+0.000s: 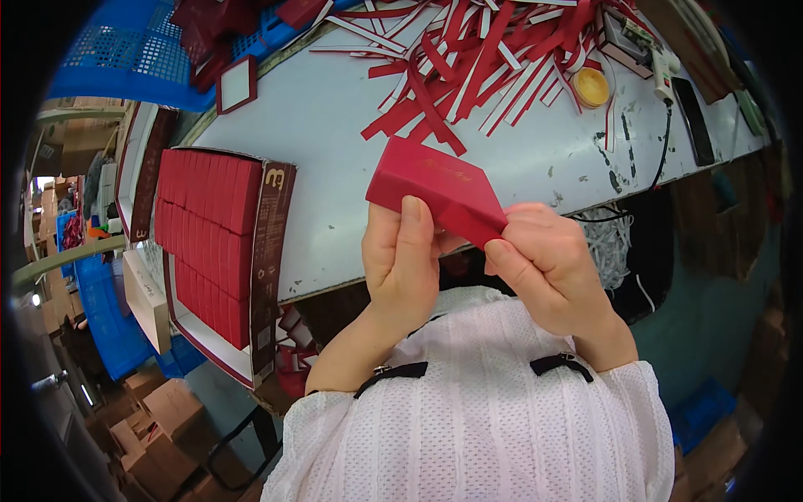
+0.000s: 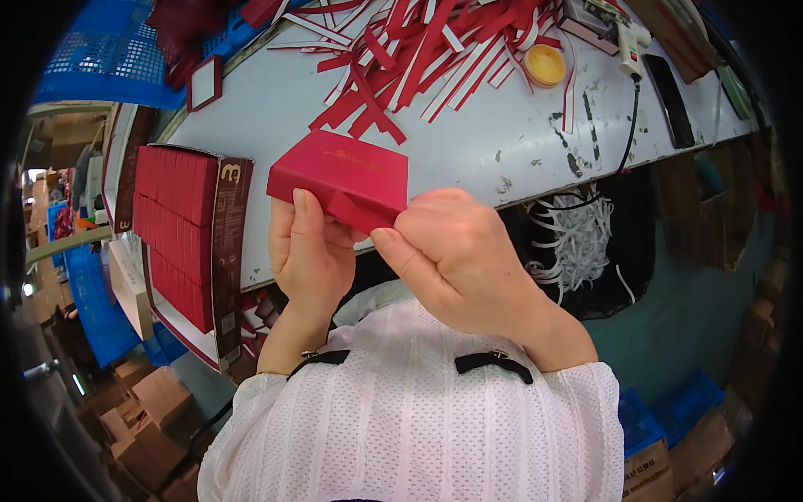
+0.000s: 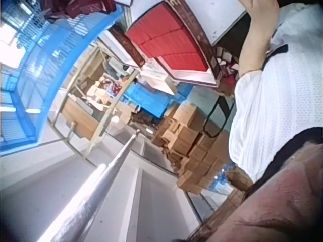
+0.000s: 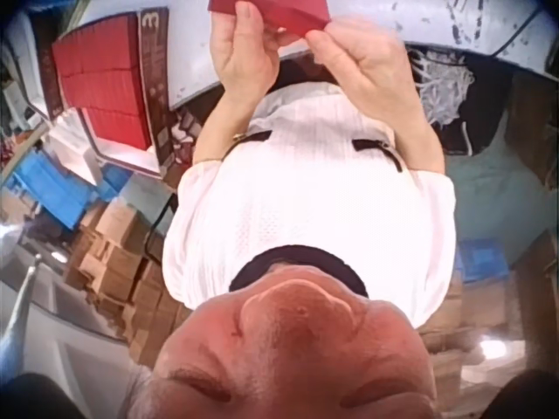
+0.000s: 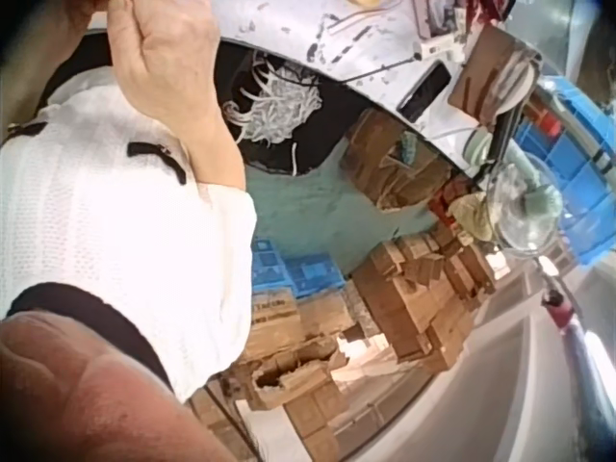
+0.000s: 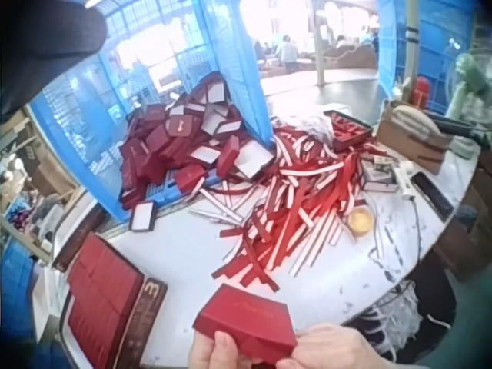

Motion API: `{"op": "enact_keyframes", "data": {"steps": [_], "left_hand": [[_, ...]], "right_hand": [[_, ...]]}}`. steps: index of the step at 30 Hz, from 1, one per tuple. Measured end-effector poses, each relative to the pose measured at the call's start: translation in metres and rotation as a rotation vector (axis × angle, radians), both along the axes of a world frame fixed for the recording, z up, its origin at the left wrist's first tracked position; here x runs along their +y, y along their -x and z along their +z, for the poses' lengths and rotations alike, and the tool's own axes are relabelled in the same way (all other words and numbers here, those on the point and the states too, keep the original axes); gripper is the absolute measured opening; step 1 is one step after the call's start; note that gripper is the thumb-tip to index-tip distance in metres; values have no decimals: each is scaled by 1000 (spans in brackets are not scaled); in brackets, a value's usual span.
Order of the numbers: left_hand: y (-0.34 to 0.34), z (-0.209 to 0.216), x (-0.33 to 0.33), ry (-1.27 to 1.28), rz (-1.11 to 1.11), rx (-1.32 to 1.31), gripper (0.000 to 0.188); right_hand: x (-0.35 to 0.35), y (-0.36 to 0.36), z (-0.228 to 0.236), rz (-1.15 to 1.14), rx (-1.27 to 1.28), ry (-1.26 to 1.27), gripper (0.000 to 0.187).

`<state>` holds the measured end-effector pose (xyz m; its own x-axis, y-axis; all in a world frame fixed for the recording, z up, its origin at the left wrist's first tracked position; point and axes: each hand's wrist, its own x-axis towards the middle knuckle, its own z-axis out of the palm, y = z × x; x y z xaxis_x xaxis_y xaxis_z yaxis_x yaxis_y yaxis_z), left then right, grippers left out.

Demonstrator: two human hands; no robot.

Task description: The person repeatedly picks up small red boxes and red ribbons from a table. They thread the ribbon through a slot on the box, pull it tight, and place the finished box into a larger cardboard container. The process is repeated continuously throughout the clip.

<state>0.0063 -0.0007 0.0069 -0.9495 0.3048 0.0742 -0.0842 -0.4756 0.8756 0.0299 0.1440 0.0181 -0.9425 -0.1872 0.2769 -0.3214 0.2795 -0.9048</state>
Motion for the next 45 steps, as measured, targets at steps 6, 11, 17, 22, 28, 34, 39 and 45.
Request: {"op": "enact_keyframes", "data": {"steps": [6,11,17,22,28,34,39,45], "left_hand": [[-4,2,-2,-15,-21,2,26],[-6,8,0,-57,-29,-59,22],[-4,5,5,176,120,34,25],[3,3,3,93,138,-70,21],[1,-2,1,8,183,-78,21],[13,-1,-28,-545,85,-341,26],[10,7,-28,-871,-63,-474,27],[6,0,-33,-1008,-84,-670,29]], "right_hand": [[2,-2,2,19,4,34,23],[5,-2,3,24,0,23,25],[7,-2,1,72,-40,-23,22],[8,-1,5,60,-392,149,19],[12,4,2,48,-368,23,11],[30,6,-12,-137,-251,97,23],[23,14,-12,-135,-129,160,25],[19,17,-11,-122,-125,163,24]]}}
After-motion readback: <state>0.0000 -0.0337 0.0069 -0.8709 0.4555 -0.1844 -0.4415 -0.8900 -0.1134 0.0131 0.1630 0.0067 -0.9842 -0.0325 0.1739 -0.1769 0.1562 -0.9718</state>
